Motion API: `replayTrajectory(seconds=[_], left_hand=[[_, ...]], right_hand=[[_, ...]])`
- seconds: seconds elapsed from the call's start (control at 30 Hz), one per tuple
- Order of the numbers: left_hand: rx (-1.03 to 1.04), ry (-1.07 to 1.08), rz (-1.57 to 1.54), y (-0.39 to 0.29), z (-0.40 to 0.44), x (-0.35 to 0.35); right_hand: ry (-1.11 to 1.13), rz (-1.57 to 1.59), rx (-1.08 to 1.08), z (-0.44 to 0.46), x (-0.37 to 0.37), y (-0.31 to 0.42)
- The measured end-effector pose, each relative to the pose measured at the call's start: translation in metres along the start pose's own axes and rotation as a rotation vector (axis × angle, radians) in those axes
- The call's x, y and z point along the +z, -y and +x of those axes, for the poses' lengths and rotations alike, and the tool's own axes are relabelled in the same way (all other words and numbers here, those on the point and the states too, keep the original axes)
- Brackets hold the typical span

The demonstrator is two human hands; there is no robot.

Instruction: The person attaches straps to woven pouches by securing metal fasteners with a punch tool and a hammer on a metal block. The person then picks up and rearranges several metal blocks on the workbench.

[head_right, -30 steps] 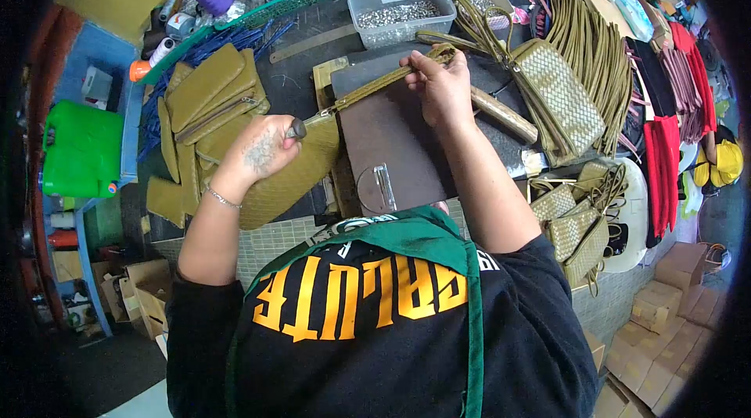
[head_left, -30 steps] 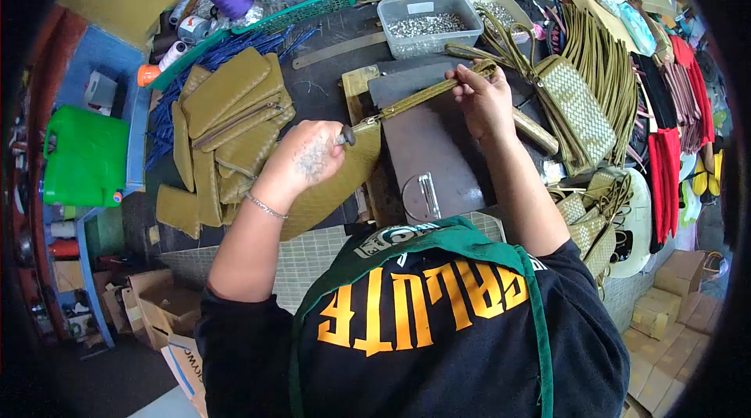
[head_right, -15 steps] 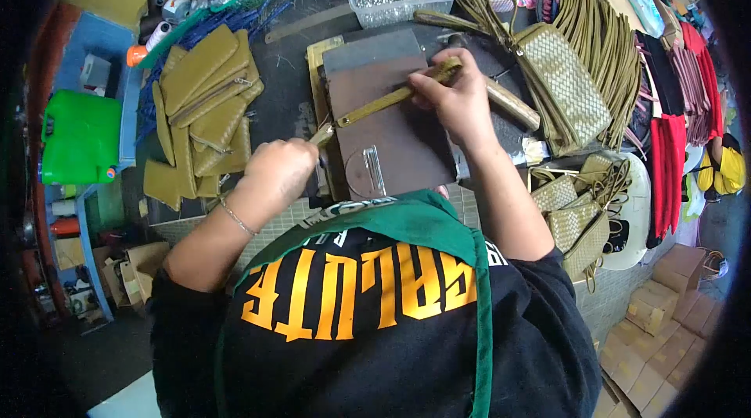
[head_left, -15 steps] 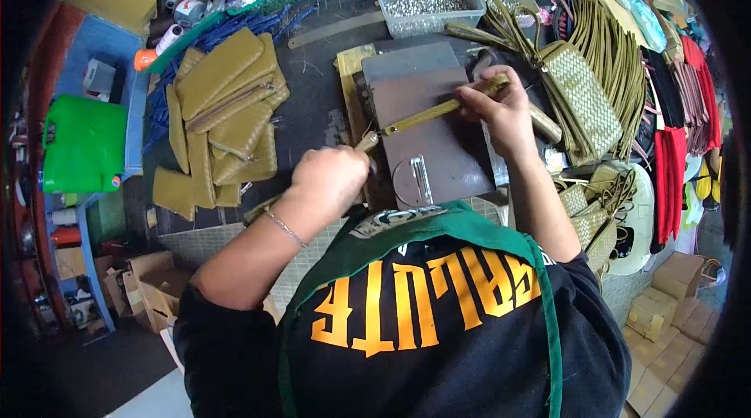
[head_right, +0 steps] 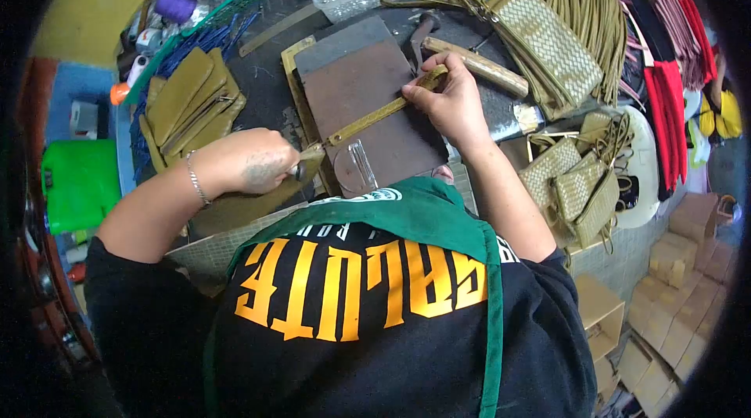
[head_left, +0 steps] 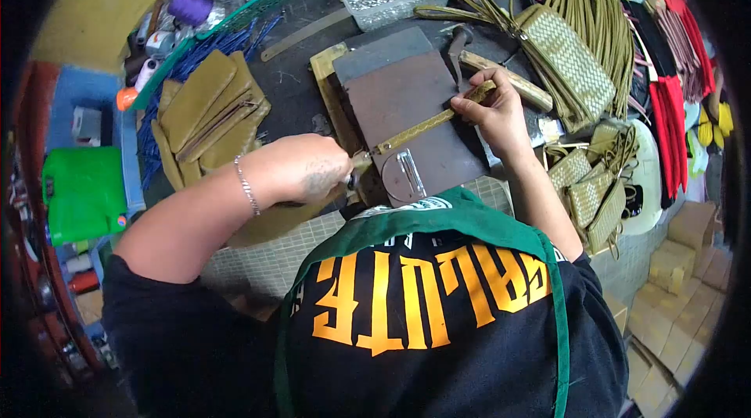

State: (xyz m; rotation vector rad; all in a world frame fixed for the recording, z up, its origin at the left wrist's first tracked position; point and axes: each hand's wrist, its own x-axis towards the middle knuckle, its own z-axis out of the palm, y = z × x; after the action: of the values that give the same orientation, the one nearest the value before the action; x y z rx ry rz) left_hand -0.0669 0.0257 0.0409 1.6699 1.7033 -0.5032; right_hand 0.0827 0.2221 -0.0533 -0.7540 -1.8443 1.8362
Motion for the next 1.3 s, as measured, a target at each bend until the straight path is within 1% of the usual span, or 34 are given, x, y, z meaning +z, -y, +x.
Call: replayTrajectory(seconds=[0.03,0.07,0.1,0.17,0.2,0.27,0.37,0.4,0.43,0.5,0.53,0.57,0.63,0.67,0.7,0.77,0.8,0.83,0.9,0.93,0.97,1.03,1.07,1.1,1.13,1.2,1.27,1.3], left_hand=[[0.015,0.04,-0.011,0.0,-0.003,-0.005],[0.017,0.056,-0.012,0.0,-0.003,-0.008],[0.026,0.065,-0.018,0.004,-0.004,-0.004],[0.147,-0.127,0.073,0.014,-0.007,0.007],[0.162,-0.114,0.066,0.014,-0.008,0.016],[0.168,-0.288,0.024,0.012,-0.009,0.032],[0.203,-0.318,-0.079,0.017,-0.004,0.045],[0.271,-0.347,-0.112,0.02,-0.004,0.041],[0.272,-0.347,-0.114,0.025,-0.002,0.035],[0.401,-0.061,-0.248,0.035,0.007,0.02],[0.448,0.048,-0.336,0.039,0.012,0.013],[0.452,0.05,-0.329,0.04,0.016,0.016],[0.583,0.086,-0.489,0.047,0.027,0.016],[0.547,0.031,-0.455,0.048,0.026,0.017],[0.568,0.035,-0.471,0.046,0.022,0.021],[0.043,-0.642,-0.671,0.047,0.008,0.025],[0.088,-0.783,-0.63,0.049,0.009,0.028],[0.075,-0.791,-0.645,0.042,0.011,0.033],[0.296,-0.904,-0.943,0.022,0.02,0.037],[0.28,-0.85,-0.942,0.015,0.025,0.041],[0.353,-1.003,-0.769,0.01,0.036,0.044],[0.265,-1.067,-0.666,0.0,0.047,0.049],[0.27,-1.067,-0.66,-0.001,0.048,0.05],[0.234,-1.095,-0.59,-0.002,0.049,0.052],[0.195,-1.123,-0.521,-0.005,0.049,0.052],[0.186,-1.128,-0.464,-0.01,0.048,0.05],[0.17,-1.131,-0.401,-0.012,0.047,0.048],[0.15,-1.138,-0.411,-0.013,0.047,0.049]], right_hand=[[0.013,-0.059,-0.033,0.0,0.001,0.0],[0.008,-0.031,-0.048,0.002,0.0,-0.006],[0.006,0.048,0.027,0.002,0.0,-0.002],[-0.024,0.145,0.034,-0.001,0.003,-0.003],[-0.03,0.165,0.046,-0.001,0.003,-0.003],[-0.053,0.108,0.059,-0.002,0.004,0.002],[-0.034,0.083,0.079,0.001,0.002,0.005],[-0.007,0.094,0.084,0.002,0.001,0.005],[-0.007,0.093,0.086,0.004,0.0,0.007],[0.038,0.021,0.105,0.005,-0.002,0.01],[0.045,0.027,0.107,0.005,-0.002,0.01],[0.038,0.029,0.105,0.003,-0.003,0.011],[0.038,0.048,0.12,0.002,-0.002,0.011],[0.039,0.066,0.115,0.002,-0.003,0.009],[0.033,0.05,0.136,-0.001,-0.005,0.009],[0.025,0.015,0.099,0.001,0.0,0.01],[0.021,-0.003,0.099,0.001,0.0,0.011],[0.04,-0.012,0.103,0.0,0.0,0.011],[0.028,-0.004,0.082,0.001,0.0,0.009],[0.032,0.029,0.074,0.001,0.0,0.009],[0.041,0.031,0.073,0.001,0.002,0.008],[0.033,0.028,0.069,0.001,0.0,0.007],[0.026,0.004,0.068,0.0,0.001,0.009],[0.019,0.018,0.061,-0.001,0.002,0.01],[0.04,-0.003,0.061,-0.001,-0.002,0.007],[0.065,-0.018,0.061,-0.002,-0.004,0.006],[-0.15,-0.654,-0.509,-0.004,0.001,0.015],[-0.15,-0.647,-0.508,-0.009,0.005,0.026]])
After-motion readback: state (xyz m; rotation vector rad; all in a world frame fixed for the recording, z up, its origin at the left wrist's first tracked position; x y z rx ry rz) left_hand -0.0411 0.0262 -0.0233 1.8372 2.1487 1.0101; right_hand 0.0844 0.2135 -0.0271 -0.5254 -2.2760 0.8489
